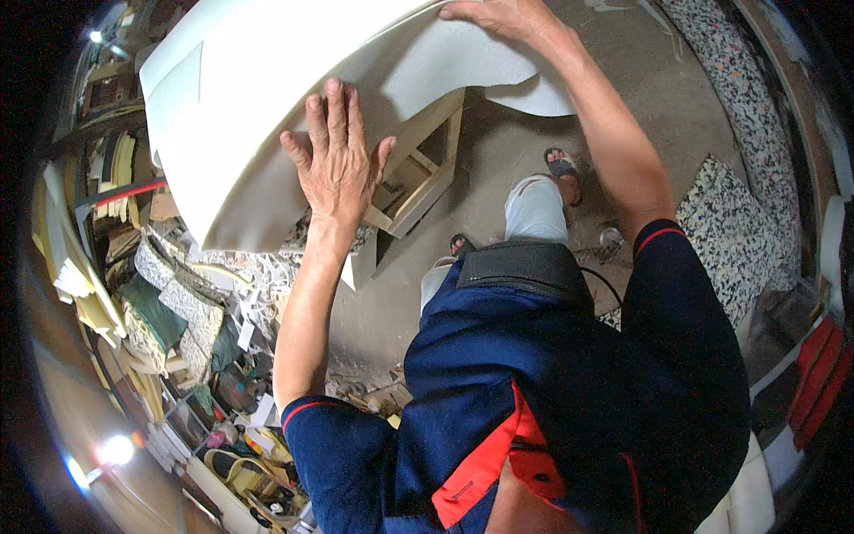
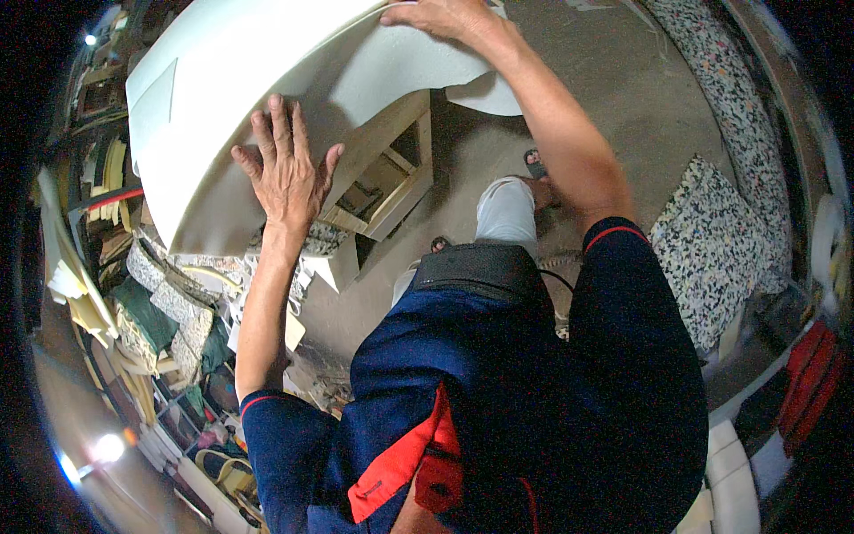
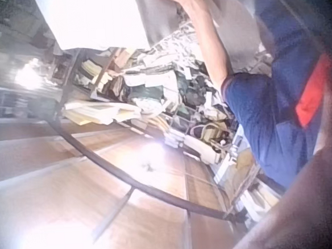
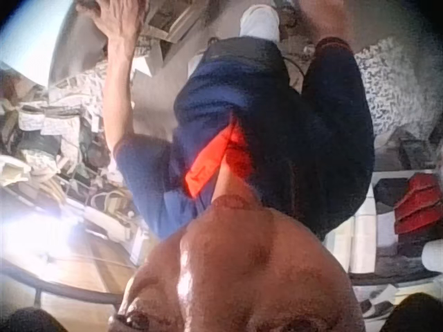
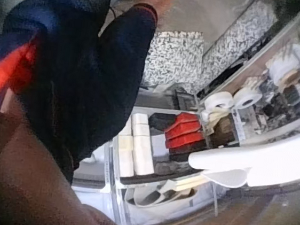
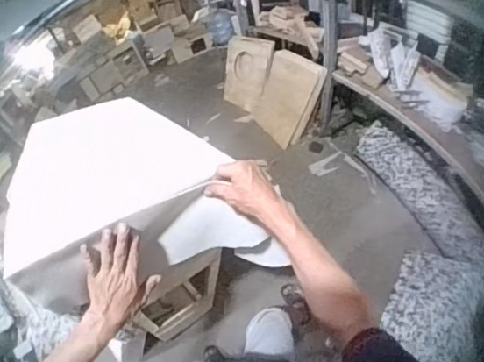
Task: The person moves through a cluttered workshop, picks up a spray gun, and sprays a white sheet of material. Then the person lays the sheet onto a curved white object and smooths it down by hand to conform to the surface.
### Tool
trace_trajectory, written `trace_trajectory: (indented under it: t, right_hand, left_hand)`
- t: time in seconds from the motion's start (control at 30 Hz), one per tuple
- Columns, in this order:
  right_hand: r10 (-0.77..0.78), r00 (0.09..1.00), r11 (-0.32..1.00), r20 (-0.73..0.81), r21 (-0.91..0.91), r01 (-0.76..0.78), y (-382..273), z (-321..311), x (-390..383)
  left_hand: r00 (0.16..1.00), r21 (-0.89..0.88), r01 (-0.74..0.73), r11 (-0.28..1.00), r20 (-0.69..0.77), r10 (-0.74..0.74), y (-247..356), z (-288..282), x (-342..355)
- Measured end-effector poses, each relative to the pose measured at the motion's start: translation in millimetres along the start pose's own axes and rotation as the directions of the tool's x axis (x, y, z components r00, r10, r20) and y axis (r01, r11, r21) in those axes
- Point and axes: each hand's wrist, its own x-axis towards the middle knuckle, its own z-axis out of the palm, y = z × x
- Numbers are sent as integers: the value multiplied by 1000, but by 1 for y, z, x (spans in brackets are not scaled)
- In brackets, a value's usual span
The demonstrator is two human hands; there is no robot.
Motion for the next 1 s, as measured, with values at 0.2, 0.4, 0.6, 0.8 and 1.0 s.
trace_trajectory:
  t: [0.2, 0.4, 0.6, 0.8, 1.0]
  right_hand:
    - [48, 999, 998, 2, -44, -48, -1, -3, 2]
    - [29, 1000, 1000, -5, -7, -29, 0, -1, 6]
    - [51, 999, 998, -8, -23, -51, -2, 1, 8]
    - [110, 993, 994, -49, -13, -111, -8, 0, 5]
    - [62, 991, 998, -114, -19, -65, -3, -3, 1]
  left_hand:
    - [997, -31, -73, 997, -10, 72, 14, 6, 16]
    - [998, -26, -68, 997, 14, 69, 20, 7, 32]
    - [998, 15, -55, 998, 7, 55, 23, 12, 37]
    - [996, 38, -83, 996, -17, 84, 30, 15, 47]
    - [995, -5, -83, 997, -56, 82, 38, 21, 57]
